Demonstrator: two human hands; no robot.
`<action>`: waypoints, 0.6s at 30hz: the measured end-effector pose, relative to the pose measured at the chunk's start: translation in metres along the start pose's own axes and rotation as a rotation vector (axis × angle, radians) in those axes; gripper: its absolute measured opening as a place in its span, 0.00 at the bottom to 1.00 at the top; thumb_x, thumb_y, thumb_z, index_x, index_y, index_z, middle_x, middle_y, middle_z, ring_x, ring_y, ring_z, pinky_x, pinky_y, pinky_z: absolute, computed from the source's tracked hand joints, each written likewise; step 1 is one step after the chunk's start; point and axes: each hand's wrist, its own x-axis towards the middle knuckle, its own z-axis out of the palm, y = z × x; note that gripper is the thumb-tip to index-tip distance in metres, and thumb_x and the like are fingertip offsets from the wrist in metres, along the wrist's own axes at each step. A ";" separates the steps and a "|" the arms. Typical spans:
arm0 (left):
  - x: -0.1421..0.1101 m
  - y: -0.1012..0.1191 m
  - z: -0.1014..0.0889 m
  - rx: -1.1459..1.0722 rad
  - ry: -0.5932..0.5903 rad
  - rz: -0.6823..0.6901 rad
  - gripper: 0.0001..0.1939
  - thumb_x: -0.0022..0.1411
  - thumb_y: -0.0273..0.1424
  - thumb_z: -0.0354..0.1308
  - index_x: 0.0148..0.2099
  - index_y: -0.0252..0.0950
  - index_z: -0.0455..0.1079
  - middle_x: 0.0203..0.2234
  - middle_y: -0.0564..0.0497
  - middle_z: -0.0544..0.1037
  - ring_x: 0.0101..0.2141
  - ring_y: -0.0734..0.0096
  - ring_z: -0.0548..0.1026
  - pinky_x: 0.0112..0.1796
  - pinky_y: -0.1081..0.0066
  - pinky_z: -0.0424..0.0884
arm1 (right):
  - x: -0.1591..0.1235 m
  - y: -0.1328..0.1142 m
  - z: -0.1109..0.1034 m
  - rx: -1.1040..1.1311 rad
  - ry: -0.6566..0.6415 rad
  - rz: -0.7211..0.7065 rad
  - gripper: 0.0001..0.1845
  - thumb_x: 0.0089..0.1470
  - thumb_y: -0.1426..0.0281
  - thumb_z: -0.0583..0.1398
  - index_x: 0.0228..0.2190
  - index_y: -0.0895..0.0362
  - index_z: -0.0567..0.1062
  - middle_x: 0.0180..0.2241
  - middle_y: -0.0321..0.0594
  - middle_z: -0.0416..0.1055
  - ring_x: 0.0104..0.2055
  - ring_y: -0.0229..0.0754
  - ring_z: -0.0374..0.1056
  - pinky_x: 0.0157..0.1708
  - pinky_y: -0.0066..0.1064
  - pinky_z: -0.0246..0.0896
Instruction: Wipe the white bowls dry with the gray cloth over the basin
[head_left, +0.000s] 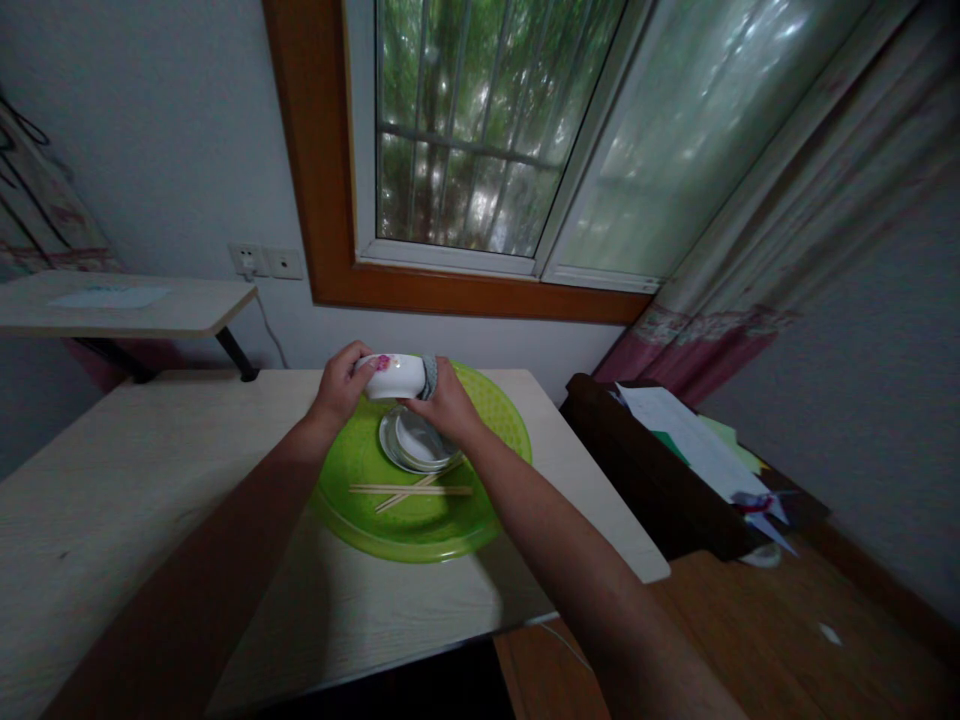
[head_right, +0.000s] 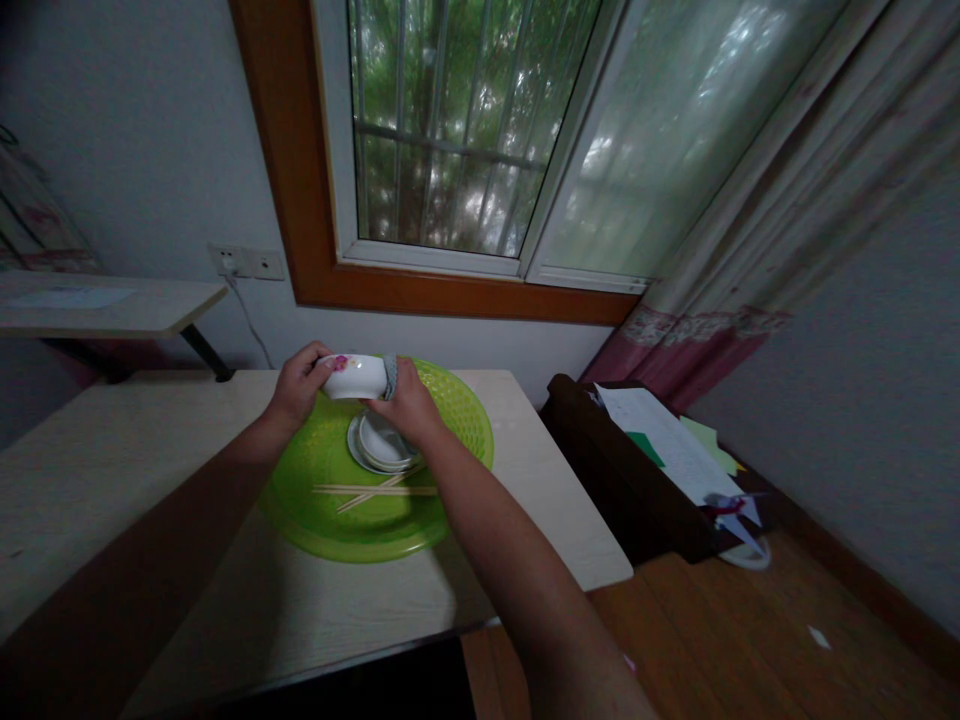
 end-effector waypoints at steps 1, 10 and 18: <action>0.000 -0.001 0.000 -0.001 0.001 0.001 0.12 0.64 0.40 0.55 0.33 0.38 0.68 0.27 0.55 0.70 0.32 0.70 0.68 0.34 0.69 0.62 | 0.000 0.000 0.000 0.003 0.001 0.003 0.34 0.48 0.61 0.71 0.53 0.54 0.65 0.50 0.45 0.68 0.53 0.51 0.67 0.56 0.45 0.66; 0.001 -0.002 0.000 -0.012 0.012 0.026 0.12 0.65 0.40 0.53 0.34 0.38 0.68 0.29 0.54 0.72 0.33 0.68 0.69 0.36 0.67 0.64 | 0.001 0.001 0.000 0.011 -0.006 -0.001 0.33 0.48 0.62 0.72 0.52 0.55 0.67 0.50 0.45 0.68 0.53 0.51 0.66 0.56 0.45 0.65; -0.001 -0.002 -0.001 0.008 0.008 0.017 0.13 0.65 0.42 0.55 0.34 0.38 0.69 0.28 0.54 0.71 0.32 0.69 0.69 0.34 0.68 0.63 | 0.001 0.000 -0.001 0.008 0.011 -0.029 0.32 0.48 0.62 0.72 0.52 0.55 0.67 0.49 0.45 0.68 0.52 0.50 0.67 0.55 0.44 0.66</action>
